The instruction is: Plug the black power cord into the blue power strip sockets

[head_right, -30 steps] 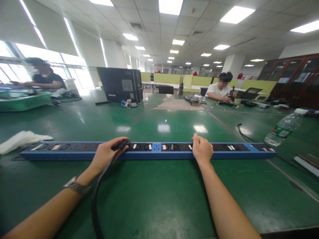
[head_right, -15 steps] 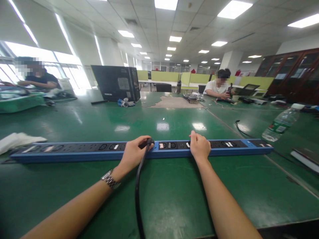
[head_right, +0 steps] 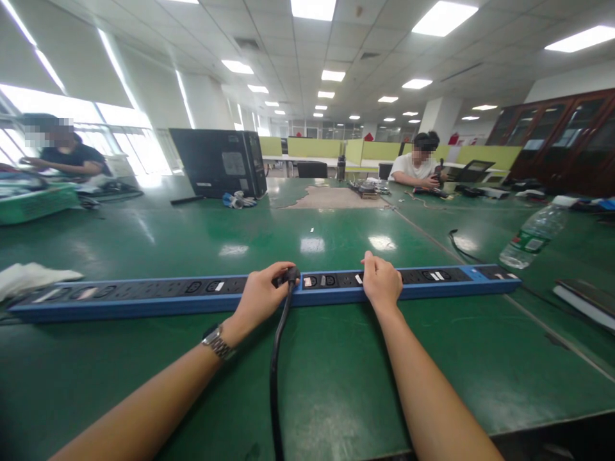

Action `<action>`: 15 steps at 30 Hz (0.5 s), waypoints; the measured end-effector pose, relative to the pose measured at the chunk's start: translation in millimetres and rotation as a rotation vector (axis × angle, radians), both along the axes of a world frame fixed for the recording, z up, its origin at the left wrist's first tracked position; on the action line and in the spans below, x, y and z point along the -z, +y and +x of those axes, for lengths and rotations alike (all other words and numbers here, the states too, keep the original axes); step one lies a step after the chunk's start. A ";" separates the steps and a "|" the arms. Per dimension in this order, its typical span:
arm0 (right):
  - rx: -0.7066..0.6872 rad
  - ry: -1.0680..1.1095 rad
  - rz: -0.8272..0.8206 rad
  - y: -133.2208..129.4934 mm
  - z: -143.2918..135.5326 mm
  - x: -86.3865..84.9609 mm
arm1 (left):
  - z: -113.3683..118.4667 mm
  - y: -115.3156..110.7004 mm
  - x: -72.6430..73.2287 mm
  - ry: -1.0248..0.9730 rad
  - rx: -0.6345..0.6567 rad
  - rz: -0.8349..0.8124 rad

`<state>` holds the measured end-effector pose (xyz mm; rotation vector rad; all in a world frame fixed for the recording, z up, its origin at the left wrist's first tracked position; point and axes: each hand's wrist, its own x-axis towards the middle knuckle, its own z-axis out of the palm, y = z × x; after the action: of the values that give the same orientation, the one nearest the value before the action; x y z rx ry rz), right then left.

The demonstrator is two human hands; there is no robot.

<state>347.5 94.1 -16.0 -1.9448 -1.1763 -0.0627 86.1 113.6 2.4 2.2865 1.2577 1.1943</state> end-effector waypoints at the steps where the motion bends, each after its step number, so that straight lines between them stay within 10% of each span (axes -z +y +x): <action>1: 0.001 0.001 0.002 -0.2 0.1 0.0 | -0.3 -0.1 0.4 -0.006 0.006 0.002; 15: -0.021 0.021 0.001 -1.3 0.4 1.2 | -8.2 5.2 0.5 0.134 0.116 -0.022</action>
<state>348.0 92.8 -17.2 -1.9274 -1.1826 -0.0316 77.9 118.7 1.9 2.4212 1.1576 0.9986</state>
